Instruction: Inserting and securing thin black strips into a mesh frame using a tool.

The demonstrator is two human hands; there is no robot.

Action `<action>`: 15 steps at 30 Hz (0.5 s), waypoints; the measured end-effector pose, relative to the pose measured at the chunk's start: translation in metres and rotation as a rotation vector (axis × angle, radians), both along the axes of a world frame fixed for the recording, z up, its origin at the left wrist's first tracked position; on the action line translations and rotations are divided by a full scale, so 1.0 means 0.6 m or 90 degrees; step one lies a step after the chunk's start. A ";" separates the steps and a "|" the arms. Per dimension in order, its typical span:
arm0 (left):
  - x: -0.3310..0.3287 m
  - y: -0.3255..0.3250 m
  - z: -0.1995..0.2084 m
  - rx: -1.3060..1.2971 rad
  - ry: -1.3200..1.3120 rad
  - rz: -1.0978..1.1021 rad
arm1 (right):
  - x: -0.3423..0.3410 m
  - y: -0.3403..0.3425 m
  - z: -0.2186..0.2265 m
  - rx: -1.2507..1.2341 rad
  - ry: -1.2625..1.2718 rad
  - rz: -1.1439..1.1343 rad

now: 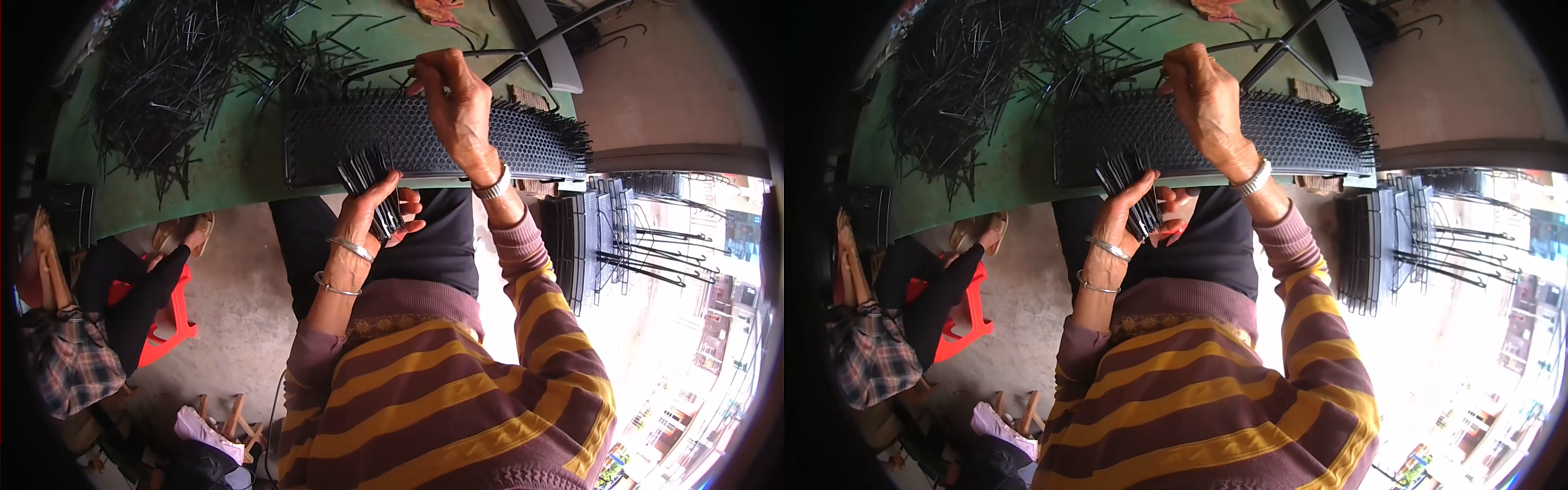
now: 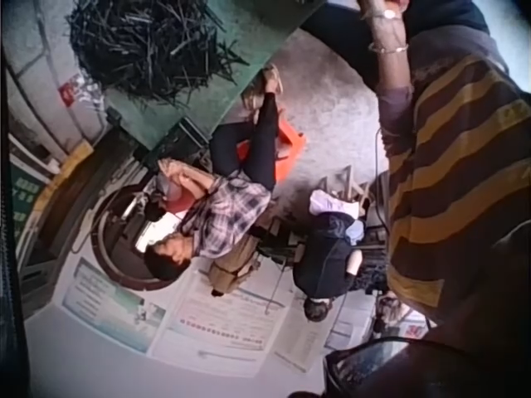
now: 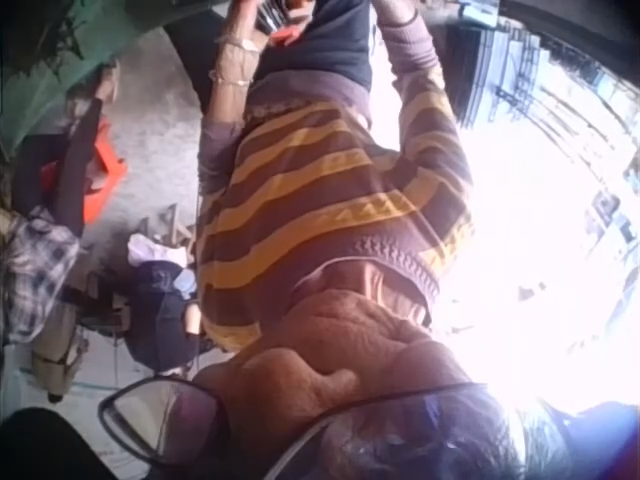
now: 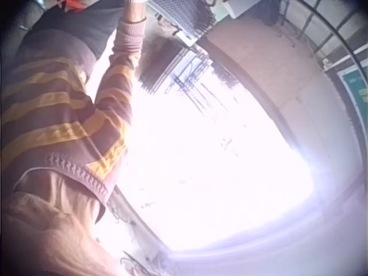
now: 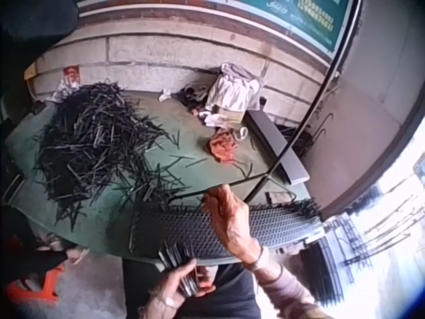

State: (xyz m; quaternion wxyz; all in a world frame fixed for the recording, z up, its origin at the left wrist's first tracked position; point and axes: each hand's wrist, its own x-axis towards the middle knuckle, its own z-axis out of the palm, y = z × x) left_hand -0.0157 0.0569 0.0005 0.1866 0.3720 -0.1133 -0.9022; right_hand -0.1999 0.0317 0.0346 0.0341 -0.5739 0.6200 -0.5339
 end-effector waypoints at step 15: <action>-0.007 0.007 -0.022 -0.075 0.026 0.055 | -0.003 -0.017 -0.026 0.034 0.089 -0.008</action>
